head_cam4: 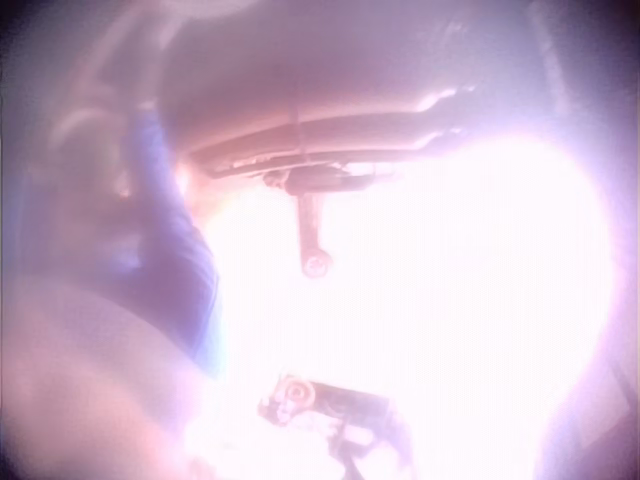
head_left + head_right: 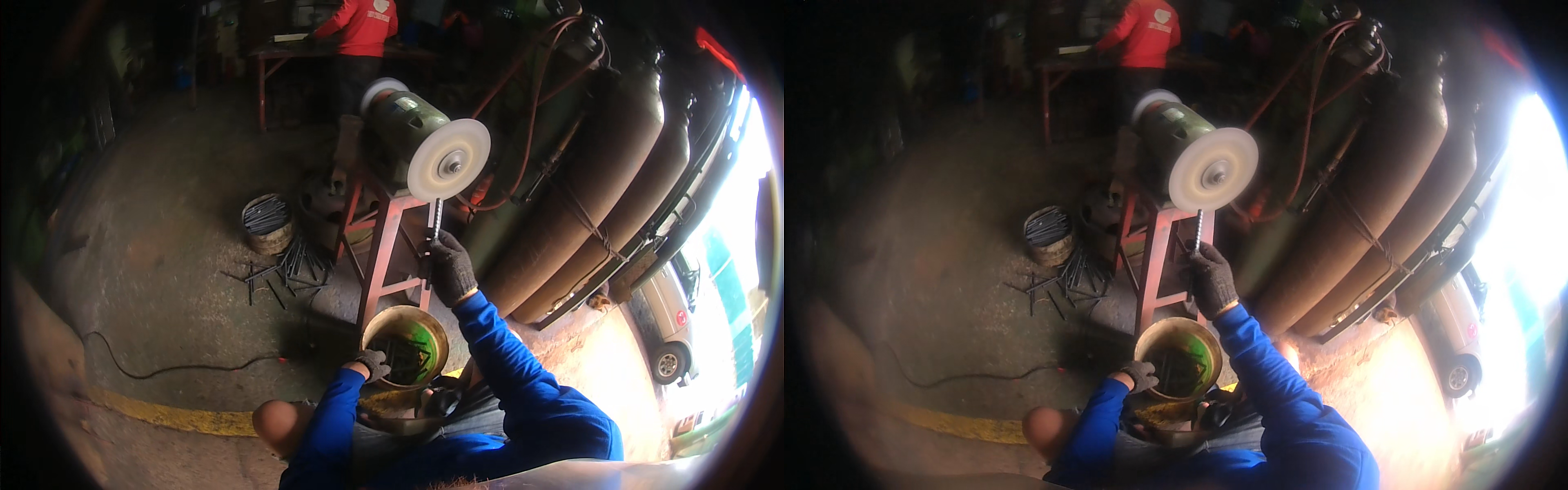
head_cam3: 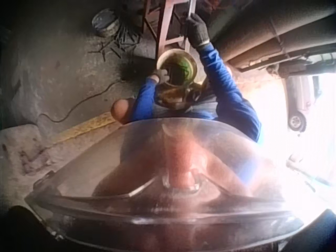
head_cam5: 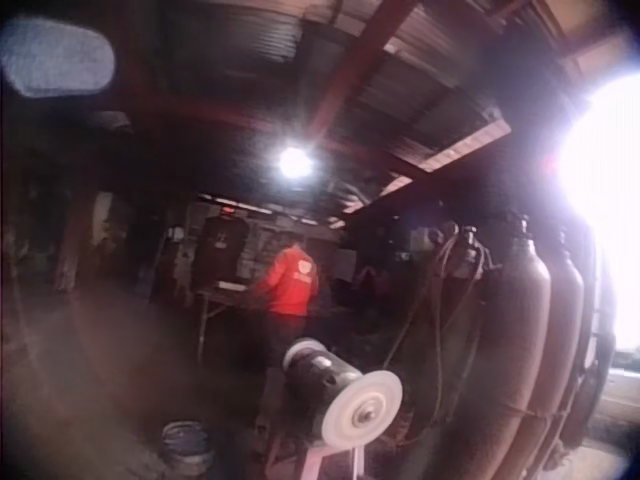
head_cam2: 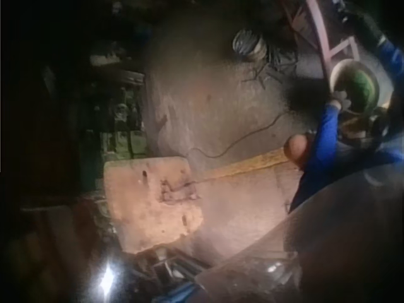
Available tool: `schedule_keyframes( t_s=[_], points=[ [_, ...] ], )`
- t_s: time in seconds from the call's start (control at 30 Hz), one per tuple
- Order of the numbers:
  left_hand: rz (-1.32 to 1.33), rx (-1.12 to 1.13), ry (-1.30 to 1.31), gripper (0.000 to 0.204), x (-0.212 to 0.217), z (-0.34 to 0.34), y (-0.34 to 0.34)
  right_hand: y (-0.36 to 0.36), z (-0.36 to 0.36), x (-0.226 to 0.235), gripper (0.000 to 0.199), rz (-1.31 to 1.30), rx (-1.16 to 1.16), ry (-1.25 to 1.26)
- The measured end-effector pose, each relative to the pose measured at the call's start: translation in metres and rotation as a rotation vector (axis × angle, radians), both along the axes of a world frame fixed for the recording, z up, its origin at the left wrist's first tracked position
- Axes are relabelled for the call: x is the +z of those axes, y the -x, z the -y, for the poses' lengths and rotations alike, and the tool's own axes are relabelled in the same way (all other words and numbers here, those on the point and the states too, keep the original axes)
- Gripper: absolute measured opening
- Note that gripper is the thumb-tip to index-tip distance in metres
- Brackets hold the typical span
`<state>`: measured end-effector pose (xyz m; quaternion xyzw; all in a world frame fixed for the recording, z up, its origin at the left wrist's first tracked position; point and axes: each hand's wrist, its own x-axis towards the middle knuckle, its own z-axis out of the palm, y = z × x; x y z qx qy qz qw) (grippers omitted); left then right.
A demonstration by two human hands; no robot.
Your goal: The person sits on the floor and uses a bench grinder to sharpen or smooth metal rods. They hold the rods with gloved hands against the spinning wheel, generating sparks, and periodically place the rods into a bucket.
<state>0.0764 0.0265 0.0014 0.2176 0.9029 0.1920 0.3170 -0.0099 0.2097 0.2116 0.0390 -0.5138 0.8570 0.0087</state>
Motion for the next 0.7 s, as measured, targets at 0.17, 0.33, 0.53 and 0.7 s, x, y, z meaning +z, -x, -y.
schedule_keyframes(
  t_s=[0.17,0.33,0.53,0.7],
  points=[
    [-0.024,-0.004,-0.005,0.05,-0.01,-0.005,0.002,0.011,-0.036,0.016,0.025,-0.039,-0.273,-0.618],
    [-0.058,-0.009,-0.021,0.051,-0.015,-0.006,0.005,0.019,-0.057,0.028,0.023,-0.46,-0.69,-1.507],
    [-0.01,-0.006,-0.001,0.051,-0.028,-0.002,0.005,-0.012,-0.025,0.091,0.022,-0.33,-0.642,-1.77],
    [-0.025,-0.011,0.0,0.054,-0.009,-0.003,0.004,-0.008,-0.027,0.096,0.026,-0.294,-0.683,-1.79]
  ],
)
